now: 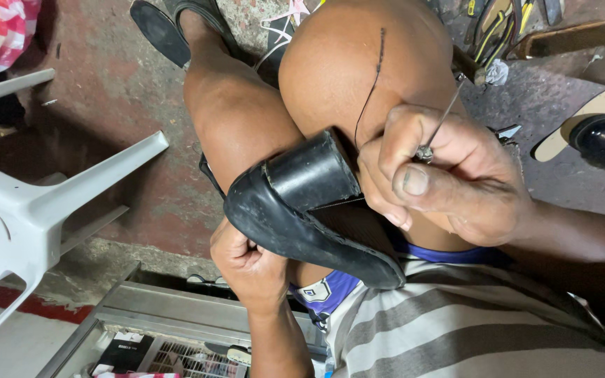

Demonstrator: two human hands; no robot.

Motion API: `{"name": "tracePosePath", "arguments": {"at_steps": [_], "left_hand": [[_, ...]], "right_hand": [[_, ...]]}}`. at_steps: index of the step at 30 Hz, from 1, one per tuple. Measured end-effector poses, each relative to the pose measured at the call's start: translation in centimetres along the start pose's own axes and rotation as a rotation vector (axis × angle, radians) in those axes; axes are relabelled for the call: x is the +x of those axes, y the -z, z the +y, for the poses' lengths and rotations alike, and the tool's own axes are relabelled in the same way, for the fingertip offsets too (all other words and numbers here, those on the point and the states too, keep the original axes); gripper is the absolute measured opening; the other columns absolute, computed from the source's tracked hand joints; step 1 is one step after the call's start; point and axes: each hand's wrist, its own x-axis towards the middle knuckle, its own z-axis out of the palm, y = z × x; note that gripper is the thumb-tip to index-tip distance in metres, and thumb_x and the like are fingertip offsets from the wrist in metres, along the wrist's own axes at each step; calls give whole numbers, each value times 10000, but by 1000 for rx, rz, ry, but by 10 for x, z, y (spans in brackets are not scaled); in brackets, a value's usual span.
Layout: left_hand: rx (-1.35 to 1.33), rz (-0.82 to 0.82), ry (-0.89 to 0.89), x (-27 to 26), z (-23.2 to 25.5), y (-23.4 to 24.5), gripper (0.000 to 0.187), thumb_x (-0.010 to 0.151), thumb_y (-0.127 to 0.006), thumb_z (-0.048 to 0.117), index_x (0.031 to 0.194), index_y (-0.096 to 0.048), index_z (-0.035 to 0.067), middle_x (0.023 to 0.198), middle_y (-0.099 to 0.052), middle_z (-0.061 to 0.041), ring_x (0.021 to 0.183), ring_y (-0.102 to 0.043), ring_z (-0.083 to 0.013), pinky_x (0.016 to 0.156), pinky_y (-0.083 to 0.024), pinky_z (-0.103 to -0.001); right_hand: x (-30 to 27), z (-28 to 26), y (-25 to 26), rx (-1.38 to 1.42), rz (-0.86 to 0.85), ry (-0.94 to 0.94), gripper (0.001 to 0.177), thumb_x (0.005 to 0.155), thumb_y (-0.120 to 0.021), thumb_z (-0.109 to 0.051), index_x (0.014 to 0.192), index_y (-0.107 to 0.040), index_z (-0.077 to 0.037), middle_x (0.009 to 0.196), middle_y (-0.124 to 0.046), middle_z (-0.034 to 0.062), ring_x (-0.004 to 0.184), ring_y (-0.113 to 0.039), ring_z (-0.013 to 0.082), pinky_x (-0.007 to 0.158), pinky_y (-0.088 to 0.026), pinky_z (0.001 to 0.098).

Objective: The person sits on the floor and repairs a black high-heeled shoe by stitching the sole to the heel with a needle and thread. They pull the thread tight, cut the excess with scissors, and then use a lighter to melt the thread end to secure the knot.

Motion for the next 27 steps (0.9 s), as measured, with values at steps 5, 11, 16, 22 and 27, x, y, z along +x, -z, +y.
{"name": "tracePosePath", "arguments": {"at_steps": [5,11,16,22,27], "left_hand": [[26,37,6,1,-1,1,359,816,-796,66,687,-461,52,686,-383,57,675,-358,-60,628,-273,-248],[-61,106,14,-2,0,-6,385,795,-811,45,666,-450,76,667,-389,62,609,-352,-36,586,-259,-231],[-111,89,52,-7,-9,-4,316,790,-842,69,684,-544,60,674,-470,73,649,-403,-35,612,-292,-236],[-257,38,112,-10,-7,-4,314,837,-826,92,1084,-664,-12,956,-588,5,861,-513,-81,793,-424,-238],[-289,41,67,-31,28,-30,541,878,-795,113,1341,-565,-48,1162,-646,-77,1042,-615,-154,952,-513,-295]], "right_hand": [[3,-2,1,-80,-20,6,199,1175,-489,-232,1069,-476,-64,835,-505,24,728,-524,104,718,-484,277],[4,-3,3,-120,-17,9,194,1161,-482,-223,1052,-475,-63,801,-519,19,733,-527,103,713,-487,279],[-2,18,12,-39,97,-35,182,1086,-528,-159,931,-515,-65,696,-480,-10,596,-466,55,554,-434,233],[-1,13,18,1,122,-7,172,1151,-496,-129,1000,-481,-47,768,-478,27,654,-482,91,632,-411,255],[-11,19,8,-93,127,-10,169,1134,-486,-145,990,-480,-58,807,-530,59,738,-556,137,678,-450,266]]}}
